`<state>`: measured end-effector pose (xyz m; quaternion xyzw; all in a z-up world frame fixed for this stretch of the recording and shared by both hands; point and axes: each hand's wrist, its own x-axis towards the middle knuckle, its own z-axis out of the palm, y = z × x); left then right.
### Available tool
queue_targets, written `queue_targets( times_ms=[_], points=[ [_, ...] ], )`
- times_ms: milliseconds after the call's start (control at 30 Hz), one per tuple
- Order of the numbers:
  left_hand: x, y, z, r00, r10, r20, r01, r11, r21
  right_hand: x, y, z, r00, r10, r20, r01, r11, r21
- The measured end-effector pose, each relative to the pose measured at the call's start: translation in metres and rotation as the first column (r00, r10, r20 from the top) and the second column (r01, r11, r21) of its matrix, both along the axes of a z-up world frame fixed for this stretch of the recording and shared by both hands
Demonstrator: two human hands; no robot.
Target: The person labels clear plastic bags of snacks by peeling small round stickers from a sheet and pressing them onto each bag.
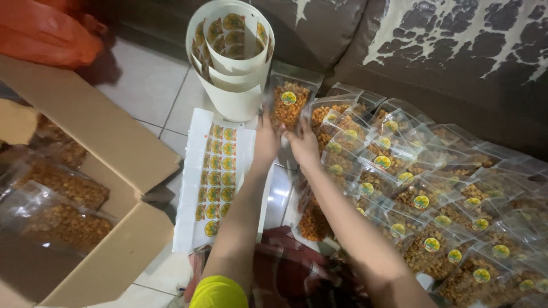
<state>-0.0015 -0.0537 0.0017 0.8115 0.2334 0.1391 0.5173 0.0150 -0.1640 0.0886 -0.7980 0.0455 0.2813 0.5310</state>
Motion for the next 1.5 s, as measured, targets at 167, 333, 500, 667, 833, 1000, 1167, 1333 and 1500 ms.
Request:
queue_targets(
  times_ms=[167, 333, 500, 667, 833, 1000, 1167, 1333, 1500],
  points=[
    [-0.050, -0.004, 0.030, 0.991, -0.022, -0.133, 0.023, 1.000, 0.006, -0.040, 0.004, 0.015, 0.996, -0.023, 0.087, 0.018, 0.998, 0.057],
    [-0.120, 0.017, 0.050, 0.978, -0.070, -0.198, 0.124, 0.952, 0.279, -0.099, 0.018, 0.052, 0.945, -0.157, 0.286, 0.047, 0.932, 0.358],
    [-0.204, 0.071, 0.111, 0.993, 0.104, 0.061, -0.119, 0.937, 0.327, -0.124, 0.051, 0.002, 0.930, -0.101, 0.354, -0.055, 0.912, 0.406],
    [-0.279, 0.142, 0.167, 0.930, 0.356, 0.098, -0.369, 0.897, 0.244, -0.174, 0.112, 0.035, 0.934, 0.014, 0.357, -0.174, 0.891, 0.420],
    [-0.349, 0.235, 0.135, 0.711, 0.508, 0.486, -0.681, 0.670, 0.296, -0.218, 0.183, 0.057, 0.862, 0.197, 0.466, -0.424, 0.784, 0.454],
    [-0.392, 0.275, 0.097, 0.459, 0.845, 0.274, -0.852, 0.506, -0.132, -0.234, 0.275, 0.023, 0.776, 0.437, 0.455, -0.624, 0.638, 0.451],
    [-0.394, 0.278, 0.114, 0.368, 0.913, 0.177, -0.778, 0.406, -0.479, -0.220, 0.351, -0.039, 0.792, 0.592, 0.147, -0.577, 0.649, 0.495],
    [-0.388, 0.277, 0.130, 0.321, 0.937, 0.135, -0.655, 0.323, -0.683, -0.211, 0.388, -0.054, 0.761, 0.648, 0.027, -0.603, 0.692, 0.397],
    [-0.394, 0.276, 0.145, 0.279, 0.955, 0.097, -0.599, 0.252, -0.760, -0.220, 0.413, -0.066, 0.696, 0.717, 0.039, -0.700, 0.666, 0.259]
  ],
)
